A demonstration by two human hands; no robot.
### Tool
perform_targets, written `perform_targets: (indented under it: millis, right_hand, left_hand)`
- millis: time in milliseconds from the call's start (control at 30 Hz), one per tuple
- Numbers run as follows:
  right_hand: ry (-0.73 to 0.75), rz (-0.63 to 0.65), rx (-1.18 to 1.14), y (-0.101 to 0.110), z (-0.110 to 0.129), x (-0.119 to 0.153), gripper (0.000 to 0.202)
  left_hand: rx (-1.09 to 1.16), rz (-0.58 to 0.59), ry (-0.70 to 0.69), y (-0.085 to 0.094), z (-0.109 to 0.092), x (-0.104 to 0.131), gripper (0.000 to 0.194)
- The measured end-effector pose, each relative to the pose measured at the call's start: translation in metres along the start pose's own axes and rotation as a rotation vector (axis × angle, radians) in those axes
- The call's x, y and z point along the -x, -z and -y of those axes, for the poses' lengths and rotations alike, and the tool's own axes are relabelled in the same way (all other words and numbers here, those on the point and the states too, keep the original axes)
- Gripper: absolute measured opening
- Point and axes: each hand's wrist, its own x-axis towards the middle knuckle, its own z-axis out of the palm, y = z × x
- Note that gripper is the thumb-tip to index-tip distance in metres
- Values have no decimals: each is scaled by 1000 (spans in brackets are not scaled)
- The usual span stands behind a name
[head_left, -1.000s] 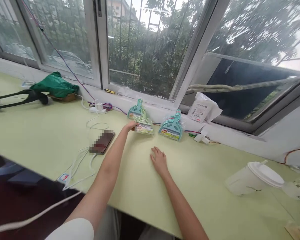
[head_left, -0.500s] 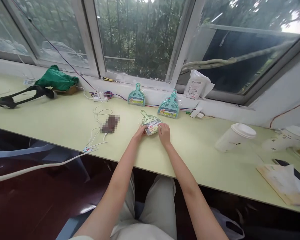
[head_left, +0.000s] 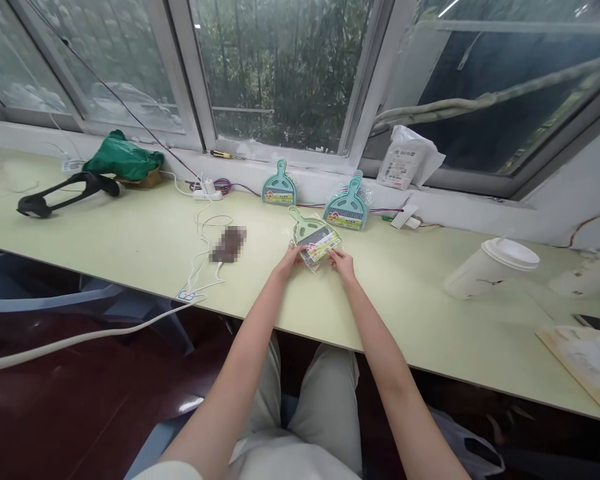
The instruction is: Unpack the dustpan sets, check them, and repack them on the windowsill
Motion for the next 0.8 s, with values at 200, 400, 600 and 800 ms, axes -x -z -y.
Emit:
perform_targets:
  millis: [200, 400, 600, 800]
  right_hand:
    - [-68, -14, -185, 7, 1, -7, 33]
    - [-150, 40, -171, 19, 9, -6, 31]
    - [-111, 99, -137, 30, 23, -1, 32]
    - [-130, 147, -81, 26, 34, 3, 33]
  left_hand:
    - [-116, 169, -7, -7, -6, 11, 62]
    - [-236, 45, -79, -4, -3, 4, 50]
    - [-197, -161, -67, 9, -4, -22, 48]
    - [-184, -329, -128, 18, -16, -51, 54]
